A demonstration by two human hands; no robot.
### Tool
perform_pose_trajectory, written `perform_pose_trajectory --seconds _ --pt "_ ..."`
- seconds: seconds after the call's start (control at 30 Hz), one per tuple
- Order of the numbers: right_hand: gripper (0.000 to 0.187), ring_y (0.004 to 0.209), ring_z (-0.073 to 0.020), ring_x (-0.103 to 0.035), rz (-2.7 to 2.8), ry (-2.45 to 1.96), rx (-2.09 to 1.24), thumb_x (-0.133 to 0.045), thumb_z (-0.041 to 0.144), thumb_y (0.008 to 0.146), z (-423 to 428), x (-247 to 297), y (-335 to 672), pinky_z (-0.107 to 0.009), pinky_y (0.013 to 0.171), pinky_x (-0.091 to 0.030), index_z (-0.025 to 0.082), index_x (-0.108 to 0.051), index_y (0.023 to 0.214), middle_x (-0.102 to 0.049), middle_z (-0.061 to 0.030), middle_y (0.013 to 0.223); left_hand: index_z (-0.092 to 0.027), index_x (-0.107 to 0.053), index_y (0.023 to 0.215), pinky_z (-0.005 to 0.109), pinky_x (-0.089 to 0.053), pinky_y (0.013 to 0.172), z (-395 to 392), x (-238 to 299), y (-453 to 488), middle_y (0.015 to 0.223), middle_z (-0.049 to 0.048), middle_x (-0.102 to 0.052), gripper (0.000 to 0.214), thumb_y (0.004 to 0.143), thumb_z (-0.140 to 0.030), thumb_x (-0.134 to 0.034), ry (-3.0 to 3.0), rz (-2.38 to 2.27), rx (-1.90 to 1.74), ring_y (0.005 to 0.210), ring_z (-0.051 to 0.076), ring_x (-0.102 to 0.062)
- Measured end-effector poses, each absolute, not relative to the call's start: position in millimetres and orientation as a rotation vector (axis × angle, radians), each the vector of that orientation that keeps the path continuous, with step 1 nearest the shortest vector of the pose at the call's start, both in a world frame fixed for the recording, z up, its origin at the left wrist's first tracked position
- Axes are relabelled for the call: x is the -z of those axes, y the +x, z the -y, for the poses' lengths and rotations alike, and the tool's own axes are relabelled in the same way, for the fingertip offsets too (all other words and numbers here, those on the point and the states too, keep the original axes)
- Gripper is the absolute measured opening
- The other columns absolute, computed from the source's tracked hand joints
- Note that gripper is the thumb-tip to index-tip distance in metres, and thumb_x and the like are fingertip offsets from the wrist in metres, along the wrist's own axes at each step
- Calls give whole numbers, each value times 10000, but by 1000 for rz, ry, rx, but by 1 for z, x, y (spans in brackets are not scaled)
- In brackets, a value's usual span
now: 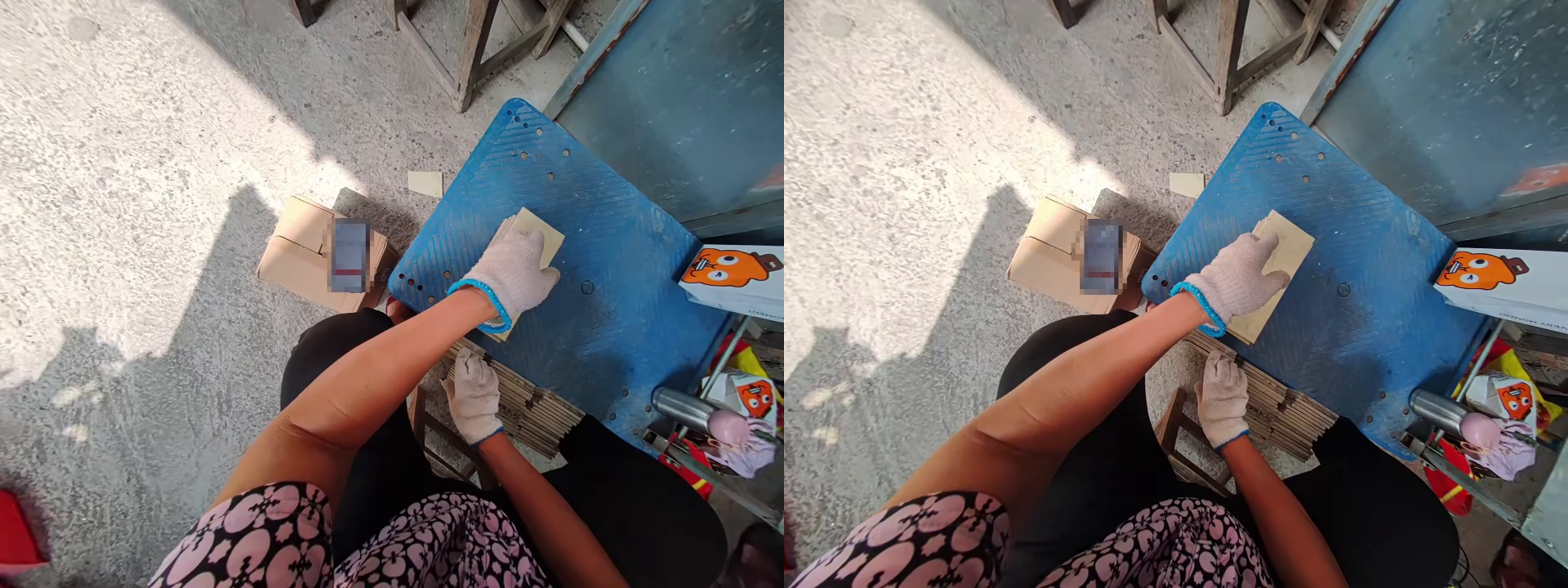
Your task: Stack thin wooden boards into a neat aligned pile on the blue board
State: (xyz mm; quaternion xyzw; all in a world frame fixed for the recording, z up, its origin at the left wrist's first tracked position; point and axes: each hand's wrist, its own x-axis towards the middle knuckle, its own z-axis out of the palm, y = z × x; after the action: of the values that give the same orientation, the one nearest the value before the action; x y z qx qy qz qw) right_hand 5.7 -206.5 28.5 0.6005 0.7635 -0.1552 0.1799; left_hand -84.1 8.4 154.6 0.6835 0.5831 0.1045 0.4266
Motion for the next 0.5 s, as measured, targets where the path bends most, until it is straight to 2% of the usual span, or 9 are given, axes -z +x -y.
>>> perform_pose_trajectory --seconds 0.13,0.27,0.4,0.5 --pt "526 953 -277 -567 -2169 1694 521 -548 321 897 206 -29 5 -420 819 -453 143 -451 1382 -616 -145 1062 -149 -554 1185 369 -453 954 -9 -154 -85 1214 126 -566 396 895 -413 -502 1722 -1442 -244 1162 286 -541" --pt "310 884 -223 -602 -2151 1607 672 -440 279 968 206 -26 2 -326 737 -442 203 -595 1225 -659 -105 966 -155 -557 1182 359 -457 950 -9 -156 -86 1218 115 -576 390 903 -415 -475 1733 -1433 -205 1141 266 -551" --pt "313 866 -194 -634 -2051 1545 818 -442 290 976 199 -19 2 -276 674 -417 258 -571 1259 -683 -61 1003 -147 -564 1188 353 -475 914 -9 -157 -87 1210 124 -595 405 889 -411 -497 1775 -1416 -207 1098 263 -571" --pt "313 879 -198 -647 -2003 1523 850 -447 264 969 191 -17 2 -270 666 -415 261 -590 1247 -695 -61 1017 -137 -578 1169 355 -483 885 -9 -156 -87 1195 140 -606 394 896 -407 -492 1793 -1414 -216 1068 267 -588"
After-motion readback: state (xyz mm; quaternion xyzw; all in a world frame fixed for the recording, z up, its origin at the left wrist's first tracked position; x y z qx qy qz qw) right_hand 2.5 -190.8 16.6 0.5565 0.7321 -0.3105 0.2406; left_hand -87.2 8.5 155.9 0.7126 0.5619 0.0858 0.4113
